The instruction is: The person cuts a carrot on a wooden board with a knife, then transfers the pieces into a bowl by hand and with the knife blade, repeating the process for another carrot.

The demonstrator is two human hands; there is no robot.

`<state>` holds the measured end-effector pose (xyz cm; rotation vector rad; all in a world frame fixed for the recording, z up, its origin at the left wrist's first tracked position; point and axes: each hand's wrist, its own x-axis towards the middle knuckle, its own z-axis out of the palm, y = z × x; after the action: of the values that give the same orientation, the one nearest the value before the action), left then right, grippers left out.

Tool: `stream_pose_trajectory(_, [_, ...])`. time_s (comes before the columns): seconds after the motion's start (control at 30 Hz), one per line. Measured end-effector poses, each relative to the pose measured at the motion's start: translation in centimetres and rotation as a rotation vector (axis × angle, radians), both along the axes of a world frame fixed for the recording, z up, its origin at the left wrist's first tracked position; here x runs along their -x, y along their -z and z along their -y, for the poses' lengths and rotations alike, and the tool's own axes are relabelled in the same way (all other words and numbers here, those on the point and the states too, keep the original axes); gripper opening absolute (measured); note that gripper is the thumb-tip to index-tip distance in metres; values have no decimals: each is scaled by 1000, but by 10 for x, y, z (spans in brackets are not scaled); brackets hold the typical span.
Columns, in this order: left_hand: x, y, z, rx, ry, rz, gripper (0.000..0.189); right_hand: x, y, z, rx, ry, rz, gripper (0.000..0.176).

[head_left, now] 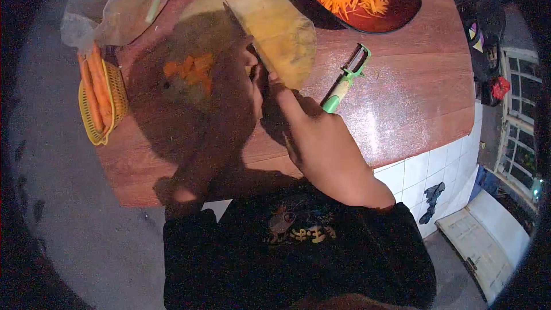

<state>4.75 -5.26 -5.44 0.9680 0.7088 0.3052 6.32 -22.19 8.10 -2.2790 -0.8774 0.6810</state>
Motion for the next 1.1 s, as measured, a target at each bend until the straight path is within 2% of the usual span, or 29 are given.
stream_pose_trajectory(0.03, [1,-12,-4,0,1,-5,32,1,0,1,25,-13,-6,76])
stream_pose_trajectory(0.1, [8,-36,-13,-62,308,131,34,1,-1,0,49,-25,-17,76])
stream_pose_trajectory(0.13, [13,-36,-9,-61,310,127,34,1,-3,-1,66,-32,-5,76])
stream_pose_trajectory(0.2, [20,-34,0,-862,411,-111,30,2,-2,-1,83,-37,4,76])
stream_pose_trajectory(0.23, [19,-33,-3,-861,415,-113,30,3,-2,-2,22,-25,34,57])
stream_pose_trajectory(0.27, [14,-33,-8,-473,358,-7,30,4,-1,-2,-39,-13,64,40])
stream_pose_trajectory(0.3, [12,-34,-10,-86,293,95,31,5,-1,-2,-39,-9,61,40])
stream_pose_trajectory(0.33, [12,-39,-6,-85,296,92,31,6,-2,-3,-45,-4,62,40])
stream_pose_trajectory(0.4, [15,-53,5,-1008,399,-82,35,7,-1,-2,-50,5,62,41])
stream_pose_trajectory(0.53, [15,-30,-3,-980,408,23,35,9,1,-2,-16,-24,81,42])
stream_pose_trajectory(0.6, [12,-27,0,-480,322,85,36,10,2,-3,11,-30,91,42])
stream_pose_trajectory(0.63, [13,-31,0,-479,325,83,36,10,2,-4,-7,-6,60,55])
stream_pose_trajectory(0.67, [16,-39,-2,-861,388,-13,37,11,2,-5,-25,18,28,69])
stream_pose_trajectory(0.7, [18,-48,-2,-1243,445,-113,38,11,1,-5,-25,21,25,69])
stream_pose_trajectory(0.8, [14,-66,-1,-1180,468,-151,41,10,-4,-6,67,-12,-35,72])
stream_pose_trajectory(0.87, [19,-47,-4,-1161,453,-99,43,10,-3,-7,0,9,112,54])
stream_pose_trajectory(0.9, [19,-44,-4,-1142,435,-44,45,11,-3,-8,1,9,109,54])
stream_pose_trajectory(0.97, [20,-50,-4,-1171,443,-57,45,13,-4,-10,113,-7,104,64])
stream_pose_trajectory(1.1, [16,-55,1,-1140,444,-129,47,12,-5,-21,154,-5,117,70])
